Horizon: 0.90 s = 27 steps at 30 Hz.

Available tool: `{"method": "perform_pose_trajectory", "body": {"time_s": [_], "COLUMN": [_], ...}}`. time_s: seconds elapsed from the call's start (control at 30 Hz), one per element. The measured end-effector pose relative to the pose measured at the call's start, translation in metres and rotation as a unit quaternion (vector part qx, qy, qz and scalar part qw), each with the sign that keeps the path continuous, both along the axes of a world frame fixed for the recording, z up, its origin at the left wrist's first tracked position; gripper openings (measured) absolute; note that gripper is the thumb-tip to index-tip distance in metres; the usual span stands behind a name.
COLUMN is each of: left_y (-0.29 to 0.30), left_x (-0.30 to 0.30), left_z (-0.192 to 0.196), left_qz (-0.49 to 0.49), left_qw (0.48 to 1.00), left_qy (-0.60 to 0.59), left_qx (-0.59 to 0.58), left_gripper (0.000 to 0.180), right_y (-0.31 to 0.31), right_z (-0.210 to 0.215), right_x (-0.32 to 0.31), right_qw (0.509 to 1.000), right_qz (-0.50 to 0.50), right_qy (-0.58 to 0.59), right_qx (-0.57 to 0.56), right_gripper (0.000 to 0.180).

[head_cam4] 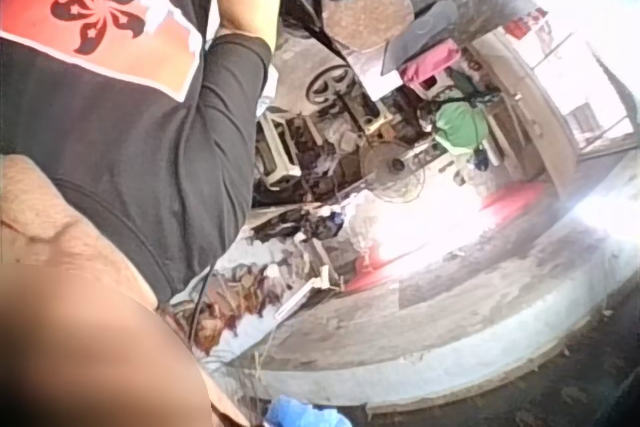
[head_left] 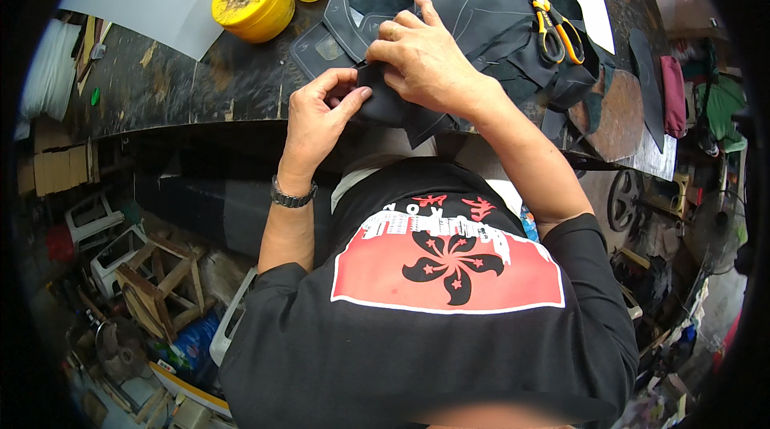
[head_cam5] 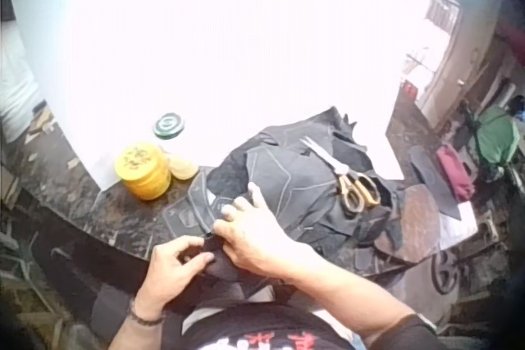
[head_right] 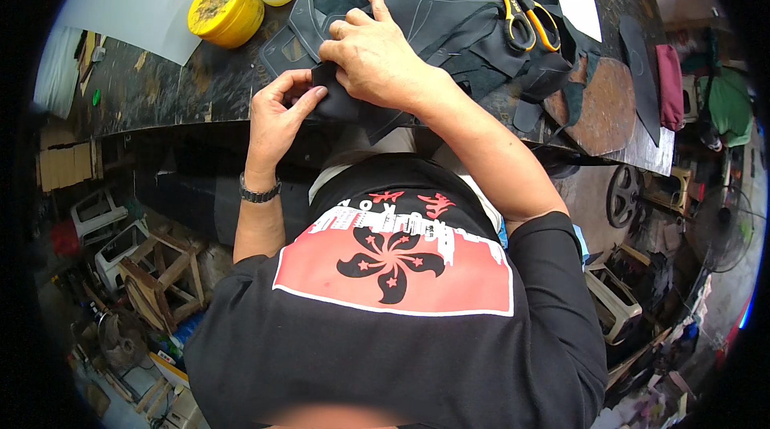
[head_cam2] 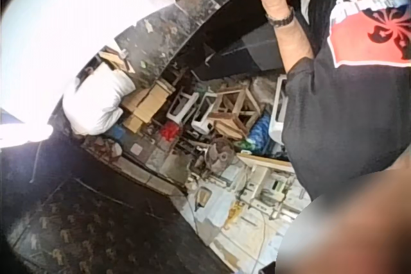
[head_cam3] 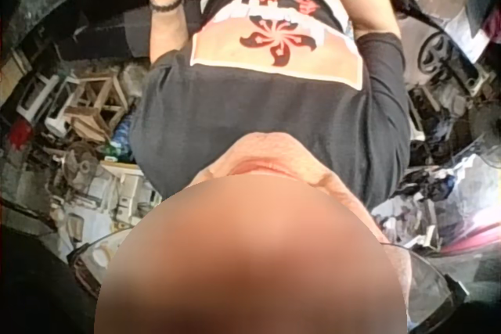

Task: The person uses shears to cut a black leather sheet along pre-drawn outlines. They repeatedly reposition the sheet, cut along the lines, and separate the cut pieces, placing them on the work surface.

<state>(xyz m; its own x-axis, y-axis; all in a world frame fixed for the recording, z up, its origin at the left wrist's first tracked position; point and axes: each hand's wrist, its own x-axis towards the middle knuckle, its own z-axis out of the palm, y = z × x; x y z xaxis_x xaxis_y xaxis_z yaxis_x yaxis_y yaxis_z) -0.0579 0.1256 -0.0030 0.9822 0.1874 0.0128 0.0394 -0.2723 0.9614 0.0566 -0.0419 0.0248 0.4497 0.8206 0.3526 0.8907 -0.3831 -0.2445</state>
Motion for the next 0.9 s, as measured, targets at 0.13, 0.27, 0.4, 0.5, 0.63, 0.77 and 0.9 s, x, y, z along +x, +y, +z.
{"method": "perform_pose_trajectory", "body": {"time_s": [0.13, 0.27, 0.4, 0.5, 0.63, 0.77, 0.9], "left_y": [0.007, 0.013, 0.016, 0.016, 0.015, 0.012, 0.003], "left_x": [-0.006, -0.013, -0.019, -0.02, -0.022, -0.022, -0.018], "left_z": [-0.006, -0.008, -0.007, -0.006, -0.006, -0.007, -0.006], "left_qz": [0.057, 0.084, 0.092, 0.095, 0.088, 0.112, 0.112], "left_qw": [0.998, 0.992, 0.992, 0.992, 0.991, 0.981, 0.956], "left_qy": [0.003, 0.012, 0.042, 0.051, 0.059, 0.0, -0.033], "left_qx": [-0.04, -0.096, -0.076, -0.073, -0.081, -0.161, -0.269], "left_gripper": [0.018, 0.02, 0.022, 0.024, 0.025, 0.027, 0.026], "right_y": [0.014, 0.027, 0.044, 0.05, 0.048, 0.036, 0.007], "right_z": [-0.014, -0.02, -0.021, -0.021, -0.027, -0.026, -0.015], "right_x": [0.008, 0.014, 0.012, 0.017, 0.023, 0.016, -0.013], "right_qw": [0.984, 0.985, 0.981, 0.972, 0.968, 0.964, 0.907], "right_qz": [-0.082, -0.153, -0.181, -0.184, -0.168, -0.14, -0.155], "right_qy": [0.113, 0.068, 0.064, 0.127, 0.182, 0.119, 0.285], "right_qx": [0.108, 0.035, -0.042, -0.077, -0.029, 0.193, 0.269], "right_gripper": [0.015, 0.028, 0.029, 0.027, 0.025, 0.025, 0.031]}}
